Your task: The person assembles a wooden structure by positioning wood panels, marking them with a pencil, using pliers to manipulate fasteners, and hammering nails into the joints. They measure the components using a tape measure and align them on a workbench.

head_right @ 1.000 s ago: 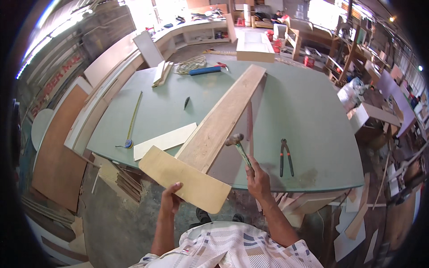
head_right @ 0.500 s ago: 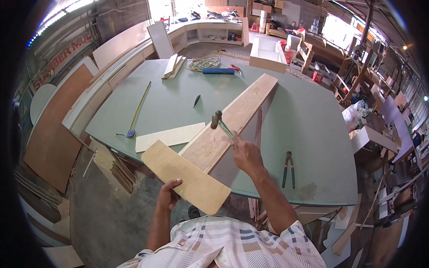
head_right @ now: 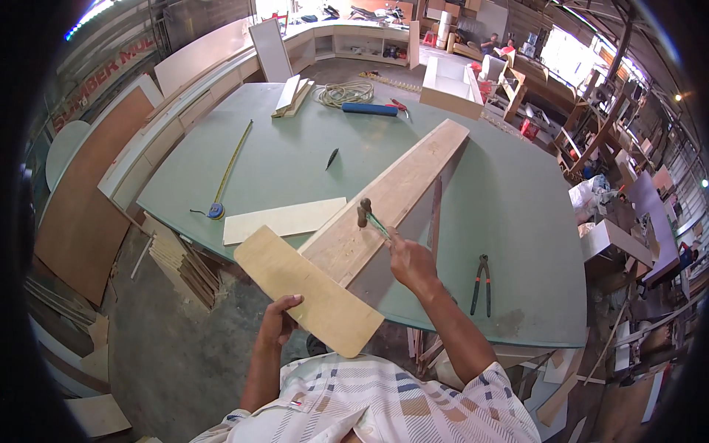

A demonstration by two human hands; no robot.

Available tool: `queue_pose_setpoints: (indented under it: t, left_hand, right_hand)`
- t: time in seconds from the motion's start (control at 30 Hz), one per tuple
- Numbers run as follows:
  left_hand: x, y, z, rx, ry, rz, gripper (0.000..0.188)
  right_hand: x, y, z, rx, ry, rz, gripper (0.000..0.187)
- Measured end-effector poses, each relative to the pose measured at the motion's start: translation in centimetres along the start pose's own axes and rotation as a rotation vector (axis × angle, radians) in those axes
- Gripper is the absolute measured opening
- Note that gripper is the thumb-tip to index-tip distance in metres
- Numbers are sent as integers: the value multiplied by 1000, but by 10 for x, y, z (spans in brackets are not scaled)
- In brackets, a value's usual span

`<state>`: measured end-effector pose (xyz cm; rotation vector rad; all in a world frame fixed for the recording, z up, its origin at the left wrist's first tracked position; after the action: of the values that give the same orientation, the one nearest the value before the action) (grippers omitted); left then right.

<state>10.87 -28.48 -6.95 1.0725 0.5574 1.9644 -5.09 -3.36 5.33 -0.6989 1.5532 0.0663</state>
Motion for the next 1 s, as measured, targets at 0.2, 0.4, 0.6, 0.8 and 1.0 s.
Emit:
queue_pose_setpoints:
  t: [0.2, 0.4, 0.6, 0.8, 1.0]
  left_hand:
    - [4, 7, 0, -2, 18, 19, 42]
    - [4, 19, 1, -12, 27, -45, 45]
    - [2, 11, -3, 5, 26, 8, 46]
    - [5, 20, 0, -3, 20, -13, 47]
    - [5, 10, 3, -10, 6, -32, 48]
  right_hand:
    - [-21, -4, 8, -74, 283, -70, 42]
    - [-6, -10, 10, -65, 274, -90, 42]
    - [-16, 1, 5, 18, 210, -164, 39]
    - [-43, -18, 10, -239, 527, -180, 40]
    - [1, 11, 2, 106, 2, -73, 39]
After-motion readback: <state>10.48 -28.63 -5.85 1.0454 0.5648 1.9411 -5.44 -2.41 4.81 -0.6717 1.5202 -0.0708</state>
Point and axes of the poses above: each hand's wrist, its own z-axis away from the middle knuckle, its own x-axis out of the palm, y = z × x, the point moved 9 cm from there along -z, towards the middle knuckle, and after that the axes turned 6 degrees about -x, right-handed, at the moved point
